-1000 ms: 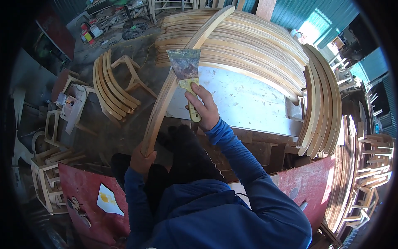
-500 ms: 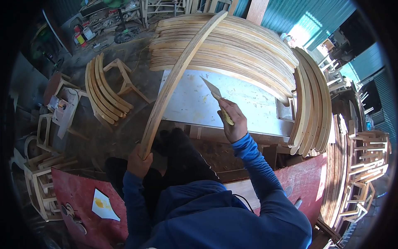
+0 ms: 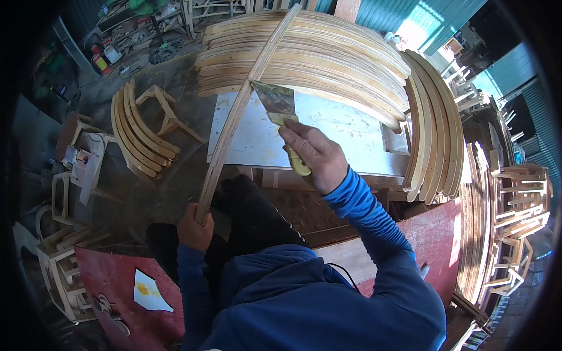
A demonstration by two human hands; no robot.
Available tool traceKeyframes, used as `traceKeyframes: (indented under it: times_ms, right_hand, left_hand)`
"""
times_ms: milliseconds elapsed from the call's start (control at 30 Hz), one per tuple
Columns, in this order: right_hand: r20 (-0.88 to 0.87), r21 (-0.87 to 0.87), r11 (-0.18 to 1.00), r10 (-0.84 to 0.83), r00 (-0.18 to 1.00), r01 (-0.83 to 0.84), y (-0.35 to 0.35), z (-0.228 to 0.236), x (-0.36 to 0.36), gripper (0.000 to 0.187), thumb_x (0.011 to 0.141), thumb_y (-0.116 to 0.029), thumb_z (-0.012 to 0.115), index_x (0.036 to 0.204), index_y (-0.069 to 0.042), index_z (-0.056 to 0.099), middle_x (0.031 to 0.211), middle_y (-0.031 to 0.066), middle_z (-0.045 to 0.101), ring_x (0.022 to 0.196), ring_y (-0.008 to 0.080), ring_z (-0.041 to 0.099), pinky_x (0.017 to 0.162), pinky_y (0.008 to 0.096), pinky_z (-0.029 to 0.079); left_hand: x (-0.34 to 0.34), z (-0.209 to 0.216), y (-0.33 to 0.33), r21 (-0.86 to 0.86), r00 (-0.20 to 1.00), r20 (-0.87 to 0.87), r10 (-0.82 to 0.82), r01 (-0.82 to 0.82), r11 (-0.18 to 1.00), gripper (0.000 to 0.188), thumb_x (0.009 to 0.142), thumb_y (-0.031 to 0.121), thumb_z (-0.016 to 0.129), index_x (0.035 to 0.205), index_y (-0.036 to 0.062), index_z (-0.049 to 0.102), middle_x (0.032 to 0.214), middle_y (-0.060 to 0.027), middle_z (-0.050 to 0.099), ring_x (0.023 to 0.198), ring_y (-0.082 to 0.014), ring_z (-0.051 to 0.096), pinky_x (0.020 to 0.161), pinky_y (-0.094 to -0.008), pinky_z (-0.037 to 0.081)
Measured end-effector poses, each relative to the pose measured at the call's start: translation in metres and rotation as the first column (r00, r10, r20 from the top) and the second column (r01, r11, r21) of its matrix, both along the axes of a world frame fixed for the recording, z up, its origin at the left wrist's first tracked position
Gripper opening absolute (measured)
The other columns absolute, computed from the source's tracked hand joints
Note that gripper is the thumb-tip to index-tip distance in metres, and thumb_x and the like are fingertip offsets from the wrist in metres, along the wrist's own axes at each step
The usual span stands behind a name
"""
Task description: Apply yellow glue to curved wooden furniture parts using a handheld scraper.
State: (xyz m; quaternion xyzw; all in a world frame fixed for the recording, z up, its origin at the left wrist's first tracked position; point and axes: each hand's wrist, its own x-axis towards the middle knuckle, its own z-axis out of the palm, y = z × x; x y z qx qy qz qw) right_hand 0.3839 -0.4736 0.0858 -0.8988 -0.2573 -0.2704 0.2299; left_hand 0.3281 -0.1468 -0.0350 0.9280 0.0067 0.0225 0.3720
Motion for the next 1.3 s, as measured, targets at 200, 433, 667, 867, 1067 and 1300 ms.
traceKeyframes:
  times_ms: [200,433,667,867,1067,1300]
  right_hand:
    - [0.017,-0.026,0.998,0.052,0.998,-0.052,-0.002,0.006,-0.013,0.047,0.086,0.0,0.063,0.132,-0.003,0.062,0.129,0.0212,0.062,0.107,0.0357,0.068,0.09,0.0401,0.059]
    - [0.051,-0.171,0.985,0.018,0.999,-0.009,-0.003,-0.008,0.01,0.059,0.075,0.003,0.074,0.132,-0.004,0.062,0.132,0.0198,0.061,0.111,0.0336,0.067,0.091,0.0376,0.059]
    - [-0.068,-0.073,0.995,0.066,0.995,-0.071,-0.009,0.024,-0.002,0.051,0.078,0.005,0.074,0.128,-0.004,0.066,0.128,0.0203,0.064,0.11,0.0326,0.069,0.092,0.0377,0.059]
    - [-0.086,-0.129,0.991,-0.03,0.996,0.018,-0.015,0.024,0.019,0.05,0.08,0.008,0.074,0.128,-0.004,0.066,0.12,0.0181,0.068,0.107,0.0318,0.069,0.09,0.0361,0.059]
    - [-0.115,-0.09,0.991,0.092,0.989,-0.103,-0.009,0.044,-0.005,0.047,0.082,0.006,0.072,0.127,-0.004,0.067,0.119,0.0179,0.068,0.103,0.0319,0.071,0.088,0.0371,0.06]
    - [0.015,-0.204,0.977,0.065,0.998,-0.061,-0.01,0.022,0.018,0.057,0.074,0.006,0.069,0.13,-0.004,0.064,0.12,0.0155,0.065,0.105,0.0313,0.068,0.089,0.0357,0.059]
  left_hand:
    - [0.001,0.0,0.002,-0.023,1.0,-0.014,-0.005,0.005,1.0,0.022,0.085,0.017,0.071,0.1,0.0068,0.059,0.082,-0.0206,0.067,0.081,-0.044,0.068,0.068,-0.0479,0.053]
    - [0.003,0.0,-0.003,-0.011,0.999,0.029,-0.016,0.016,1.0,0.018,0.086,0.019,0.069,0.098,0.0091,0.061,0.082,-0.0178,0.07,0.078,-0.0419,0.069,0.067,-0.0488,0.054]
    - [0.002,-0.002,0.0,0.005,0.999,0.052,-0.016,0.016,1.0,0.017,0.086,0.017,0.069,0.098,0.0089,0.061,0.082,-0.0182,0.069,0.077,-0.042,0.069,0.066,-0.0483,0.054]
    - [0.002,0.001,-0.003,0.021,0.999,0.052,-0.01,0.009,1.0,0.016,0.086,0.016,0.069,0.098,0.0087,0.06,0.082,-0.0181,0.069,0.077,-0.0421,0.069,0.066,-0.0484,0.054]
    - [0.0,-0.003,-0.001,0.023,0.998,0.061,-0.02,0.019,1.0,0.016,0.087,0.017,0.068,0.098,0.009,0.059,0.081,-0.0178,0.069,0.077,-0.0419,0.069,0.067,-0.0484,0.055]
    - [0.0,0.0,-0.006,0.022,0.998,0.055,-0.018,0.017,1.0,0.017,0.086,0.017,0.068,0.098,0.0092,0.059,0.082,-0.0177,0.069,0.078,-0.0418,0.069,0.066,-0.0483,0.055]
